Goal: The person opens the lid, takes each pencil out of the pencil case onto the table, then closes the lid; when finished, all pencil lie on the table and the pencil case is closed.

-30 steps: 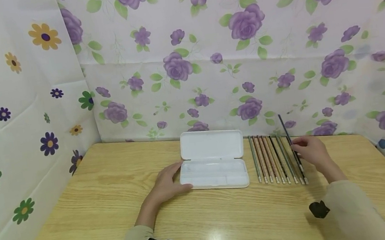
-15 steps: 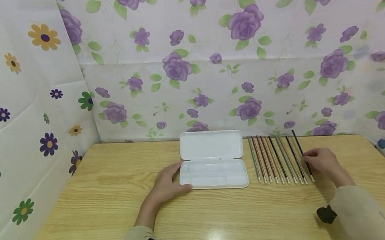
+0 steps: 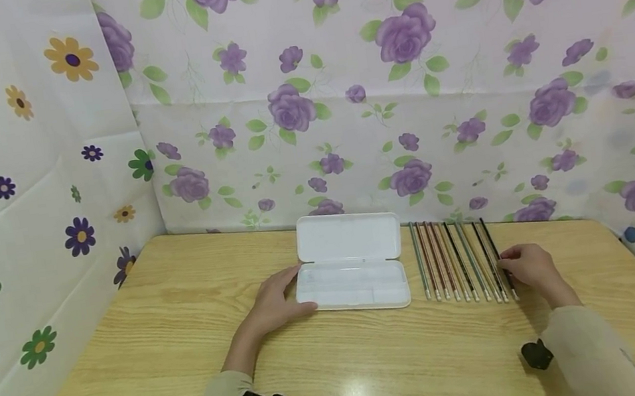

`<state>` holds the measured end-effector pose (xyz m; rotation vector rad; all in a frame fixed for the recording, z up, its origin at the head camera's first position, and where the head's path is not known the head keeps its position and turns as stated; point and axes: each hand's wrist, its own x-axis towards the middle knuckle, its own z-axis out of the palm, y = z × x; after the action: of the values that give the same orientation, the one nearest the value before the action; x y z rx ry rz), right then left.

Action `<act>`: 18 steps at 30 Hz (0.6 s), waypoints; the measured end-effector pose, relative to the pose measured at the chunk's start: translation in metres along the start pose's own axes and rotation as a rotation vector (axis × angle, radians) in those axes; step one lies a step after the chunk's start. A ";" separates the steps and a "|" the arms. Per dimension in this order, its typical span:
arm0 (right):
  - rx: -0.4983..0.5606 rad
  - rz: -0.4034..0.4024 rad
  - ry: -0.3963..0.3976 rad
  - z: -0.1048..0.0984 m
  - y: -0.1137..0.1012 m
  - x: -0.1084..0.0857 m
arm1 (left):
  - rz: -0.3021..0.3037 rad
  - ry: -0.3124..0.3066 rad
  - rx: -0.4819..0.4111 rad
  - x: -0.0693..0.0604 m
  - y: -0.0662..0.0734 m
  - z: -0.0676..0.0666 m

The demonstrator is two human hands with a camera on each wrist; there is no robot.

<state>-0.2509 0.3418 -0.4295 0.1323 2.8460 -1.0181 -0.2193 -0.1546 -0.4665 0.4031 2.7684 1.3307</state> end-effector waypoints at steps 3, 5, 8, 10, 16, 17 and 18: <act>-0.012 -0.004 -0.001 0.000 -0.002 -0.001 | 0.006 0.000 0.004 0.000 0.000 -0.001; -0.018 -0.007 0.000 -0.001 -0.004 -0.001 | 0.011 -0.001 0.009 0.000 -0.001 -0.001; -0.024 -0.012 0.002 -0.002 -0.006 -0.003 | 0.023 -0.001 0.014 0.001 0.000 0.000; -0.030 -0.015 0.002 -0.002 -0.007 -0.004 | 0.023 -0.001 0.011 0.001 0.000 0.000; -0.043 -0.025 0.004 -0.002 -0.010 -0.007 | 0.002 -0.005 0.000 0.001 0.000 0.000; -0.044 -0.027 0.003 -0.002 -0.010 -0.007 | -0.003 -0.006 -0.002 0.001 0.000 0.000; -0.041 -0.028 0.002 -0.001 -0.010 -0.007 | -0.006 -0.005 -0.002 0.001 0.000 0.000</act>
<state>-0.2451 0.3344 -0.4212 0.0894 2.8764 -0.9640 -0.2201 -0.1546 -0.4659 0.3968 2.7618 1.3289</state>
